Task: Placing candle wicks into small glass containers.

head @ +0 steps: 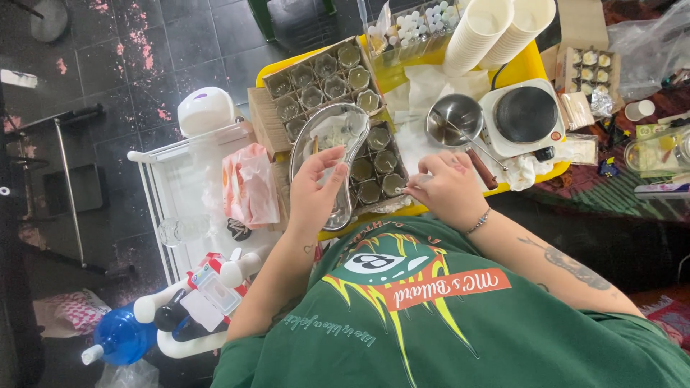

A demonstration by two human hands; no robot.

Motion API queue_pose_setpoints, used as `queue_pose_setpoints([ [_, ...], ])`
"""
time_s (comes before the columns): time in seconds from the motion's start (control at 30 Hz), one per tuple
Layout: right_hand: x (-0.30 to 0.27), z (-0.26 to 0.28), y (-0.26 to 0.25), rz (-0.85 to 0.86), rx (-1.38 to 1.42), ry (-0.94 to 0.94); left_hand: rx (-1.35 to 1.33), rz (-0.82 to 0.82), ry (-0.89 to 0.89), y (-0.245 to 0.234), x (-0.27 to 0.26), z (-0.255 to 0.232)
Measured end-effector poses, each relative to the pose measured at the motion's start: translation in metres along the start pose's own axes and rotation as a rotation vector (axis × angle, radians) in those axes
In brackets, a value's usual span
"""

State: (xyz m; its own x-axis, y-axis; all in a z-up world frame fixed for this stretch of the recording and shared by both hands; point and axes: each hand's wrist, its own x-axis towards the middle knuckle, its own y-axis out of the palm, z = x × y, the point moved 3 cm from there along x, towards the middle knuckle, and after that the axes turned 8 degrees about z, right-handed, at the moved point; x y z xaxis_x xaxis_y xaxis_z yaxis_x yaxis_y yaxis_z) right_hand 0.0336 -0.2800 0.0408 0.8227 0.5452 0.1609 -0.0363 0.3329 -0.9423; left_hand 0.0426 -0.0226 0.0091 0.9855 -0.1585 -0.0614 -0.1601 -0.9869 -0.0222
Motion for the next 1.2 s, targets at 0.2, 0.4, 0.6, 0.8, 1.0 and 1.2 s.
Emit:
queue_pose_setpoints([
  [0.2, -0.001, -0.003, 0.035, -0.016, -0.069, 0.013, 0.117, -0.006, -0.011, 0.0, -0.004, -0.006],
  [0.4, 0.005, -0.004, 0.05, 0.035, -0.106, 0.003, 0.014, -0.003, 0.04, -0.006, -0.006, -0.004],
  [0.6, 0.011, 0.0, 0.052, 0.087, -0.215, -0.049, 0.04, -0.042, -0.001, -0.013, -0.006, 0.005],
  [0.8, 0.011, -0.003, 0.053, 0.092, -0.203, -0.055, -0.008, -0.053, -0.02, -0.013, -0.005, 0.003],
  [1.0, 0.014, -0.007, 0.056, 0.096, -0.052, -0.001, 0.046, -0.079, -0.032, -0.012, -0.004, 0.0],
  [1.2, 0.013, -0.009, 0.066, 0.108, -0.047, 0.005, 0.011, -0.083, -0.006, -0.012, -0.006, 0.001],
])
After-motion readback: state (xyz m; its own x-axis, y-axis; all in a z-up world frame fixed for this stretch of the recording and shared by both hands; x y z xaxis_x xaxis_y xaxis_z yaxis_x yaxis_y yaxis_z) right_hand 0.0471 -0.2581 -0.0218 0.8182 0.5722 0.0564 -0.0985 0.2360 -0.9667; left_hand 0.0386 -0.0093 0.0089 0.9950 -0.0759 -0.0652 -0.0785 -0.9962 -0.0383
